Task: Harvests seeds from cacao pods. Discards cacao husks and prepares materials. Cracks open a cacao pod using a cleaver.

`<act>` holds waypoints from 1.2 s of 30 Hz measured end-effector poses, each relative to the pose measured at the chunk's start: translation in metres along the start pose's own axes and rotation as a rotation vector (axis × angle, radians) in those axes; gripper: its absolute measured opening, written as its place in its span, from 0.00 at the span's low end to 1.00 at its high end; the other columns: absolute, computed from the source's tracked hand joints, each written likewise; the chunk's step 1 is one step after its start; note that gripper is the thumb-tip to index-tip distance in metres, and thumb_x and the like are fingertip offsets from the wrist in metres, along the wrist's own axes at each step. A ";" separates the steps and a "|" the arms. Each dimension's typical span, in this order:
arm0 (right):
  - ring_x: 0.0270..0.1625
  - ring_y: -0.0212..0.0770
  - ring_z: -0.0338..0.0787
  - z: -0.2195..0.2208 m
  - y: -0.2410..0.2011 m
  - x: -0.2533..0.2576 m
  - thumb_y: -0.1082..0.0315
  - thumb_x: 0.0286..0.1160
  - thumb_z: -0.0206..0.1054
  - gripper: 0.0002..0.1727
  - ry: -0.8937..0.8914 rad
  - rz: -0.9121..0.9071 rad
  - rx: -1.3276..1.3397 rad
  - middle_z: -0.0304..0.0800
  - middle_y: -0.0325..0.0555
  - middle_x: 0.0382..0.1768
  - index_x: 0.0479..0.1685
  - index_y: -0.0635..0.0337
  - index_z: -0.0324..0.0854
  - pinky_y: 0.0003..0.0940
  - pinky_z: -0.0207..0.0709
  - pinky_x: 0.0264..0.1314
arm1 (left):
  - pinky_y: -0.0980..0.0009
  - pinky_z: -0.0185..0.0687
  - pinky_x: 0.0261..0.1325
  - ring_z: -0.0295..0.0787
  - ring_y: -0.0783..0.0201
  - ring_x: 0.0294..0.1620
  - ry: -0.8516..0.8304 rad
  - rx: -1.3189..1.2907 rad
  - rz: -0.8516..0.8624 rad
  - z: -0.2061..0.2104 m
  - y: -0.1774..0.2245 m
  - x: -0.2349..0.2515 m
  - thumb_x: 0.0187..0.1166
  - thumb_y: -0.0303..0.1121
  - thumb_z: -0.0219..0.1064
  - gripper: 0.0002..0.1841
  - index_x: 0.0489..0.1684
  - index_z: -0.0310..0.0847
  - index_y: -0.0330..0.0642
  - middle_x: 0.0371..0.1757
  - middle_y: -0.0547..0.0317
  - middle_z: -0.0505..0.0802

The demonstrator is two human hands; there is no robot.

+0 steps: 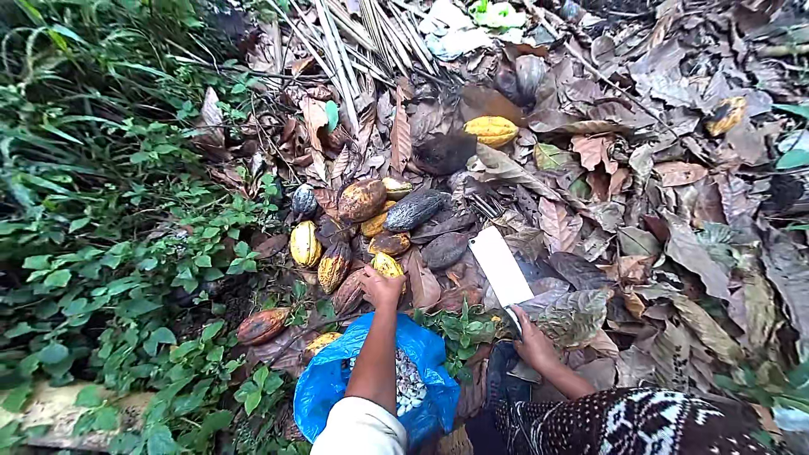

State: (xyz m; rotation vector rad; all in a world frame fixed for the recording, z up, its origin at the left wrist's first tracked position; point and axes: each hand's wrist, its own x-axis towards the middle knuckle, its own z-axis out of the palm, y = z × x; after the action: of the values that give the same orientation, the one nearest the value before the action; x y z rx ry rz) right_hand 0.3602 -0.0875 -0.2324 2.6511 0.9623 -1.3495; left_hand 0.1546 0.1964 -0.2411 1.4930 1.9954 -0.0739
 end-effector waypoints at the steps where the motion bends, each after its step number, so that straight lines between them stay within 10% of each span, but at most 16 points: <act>1: 0.66 0.70 0.88 -0.007 -0.001 -0.004 0.76 0.71 0.68 0.54 0.019 0.023 0.016 0.84 0.67 0.69 0.98 0.41 0.39 0.69 0.78 0.67 | 0.38 0.69 0.77 0.63 0.34 0.85 -0.010 -0.021 0.004 0.001 -0.003 0.000 0.50 0.48 0.90 0.60 0.90 0.56 0.42 0.88 0.29 0.59; 6: 0.56 0.72 0.91 -0.033 0.014 -0.015 0.63 0.78 0.69 0.47 0.106 0.040 0.019 0.91 0.68 0.53 0.97 0.41 0.45 0.70 0.78 0.62 | 0.39 0.66 0.79 0.65 0.35 0.84 -0.032 -0.079 0.026 0.007 -0.009 -0.007 0.53 0.51 0.89 0.61 0.92 0.54 0.47 0.85 0.30 0.67; 12: 0.48 0.70 0.91 -0.040 0.044 -0.062 0.70 0.78 0.71 0.39 0.191 -0.007 0.280 0.88 0.74 0.56 0.90 0.58 0.61 0.68 0.81 0.54 | 0.43 0.72 0.77 0.73 0.35 0.79 -0.063 -0.218 0.025 0.001 -0.012 0.001 0.52 0.43 0.89 0.59 0.90 0.54 0.42 0.79 0.29 0.74; 16: 0.59 0.65 0.88 -0.066 0.050 -0.098 0.78 0.72 0.69 0.38 0.316 -0.053 0.478 0.82 0.76 0.65 0.87 0.65 0.64 0.60 0.79 0.65 | 0.47 0.82 0.67 0.83 0.41 0.68 -0.083 -0.821 0.101 -0.028 -0.022 -0.010 0.53 0.26 0.87 0.55 0.87 0.52 0.35 0.71 0.28 0.80; 19: 0.47 0.54 0.88 -0.113 0.028 -0.136 0.75 0.73 0.66 0.37 0.524 -0.237 0.593 0.84 0.73 0.60 0.86 0.68 0.62 0.53 0.82 0.54 | 0.52 0.84 0.63 0.83 0.48 0.65 -0.266 -1.258 0.197 -0.083 -0.021 -0.042 0.74 0.22 0.71 0.43 0.91 0.48 0.40 0.74 0.33 0.78; 22: 0.24 0.35 0.80 -0.176 0.016 -0.171 0.62 0.74 0.66 0.41 0.749 -0.557 0.612 0.86 0.59 0.42 0.85 0.74 0.58 0.38 0.81 0.25 | 0.57 0.88 0.56 0.88 0.57 0.55 -0.359 -1.668 0.263 -0.139 -0.012 -0.099 0.83 0.40 0.65 0.27 0.78 0.63 0.45 0.59 0.47 0.87; 24: 0.25 0.28 0.84 -0.214 0.000 -0.197 0.55 0.75 0.67 0.44 0.853 -0.765 0.694 0.85 0.45 0.38 0.85 0.73 0.55 0.32 0.85 0.29 | 0.52 0.91 0.54 0.92 0.54 0.54 -0.376 -1.875 0.335 -0.170 -0.007 -0.135 0.73 0.60 0.71 0.35 0.73 0.71 0.47 0.55 0.48 0.91; 28: 0.33 0.36 0.93 -0.276 -0.061 -0.277 0.61 0.72 0.63 0.38 0.718 -1.114 0.944 0.91 0.35 0.42 0.84 0.51 0.54 0.36 0.92 0.39 | 0.37 0.88 0.55 0.90 0.38 0.58 -0.493 -1.930 0.443 -0.213 -0.020 -0.189 0.69 0.81 0.49 0.50 0.81 0.67 0.48 0.63 0.36 0.88; 32: 0.15 0.29 0.80 -0.260 -0.122 -0.354 0.54 0.93 0.50 0.20 0.801 -1.136 1.147 0.75 0.27 0.22 0.76 0.49 0.63 0.29 0.84 0.18 | 0.49 0.90 0.56 0.90 0.49 0.57 -0.360 -1.843 0.541 -0.234 -0.055 -0.249 0.85 0.66 0.47 0.38 0.81 0.62 0.43 0.61 0.42 0.88; 36: 0.15 0.28 0.79 -0.204 -0.137 -0.371 0.69 0.83 0.55 0.19 0.714 -1.064 1.184 0.77 0.31 0.22 0.69 0.64 0.64 0.27 0.82 0.18 | 0.56 0.91 0.56 0.90 0.56 0.56 -0.236 -1.905 0.525 -0.231 -0.098 -0.283 0.85 0.51 0.62 0.33 0.82 0.57 0.43 0.60 0.45 0.88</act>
State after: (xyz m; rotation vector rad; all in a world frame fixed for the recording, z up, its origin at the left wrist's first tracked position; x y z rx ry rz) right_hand 0.2738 -0.1113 0.2032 3.8124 2.6216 -1.2361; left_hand 0.0073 0.0165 0.0573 0.4850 0.6171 1.3479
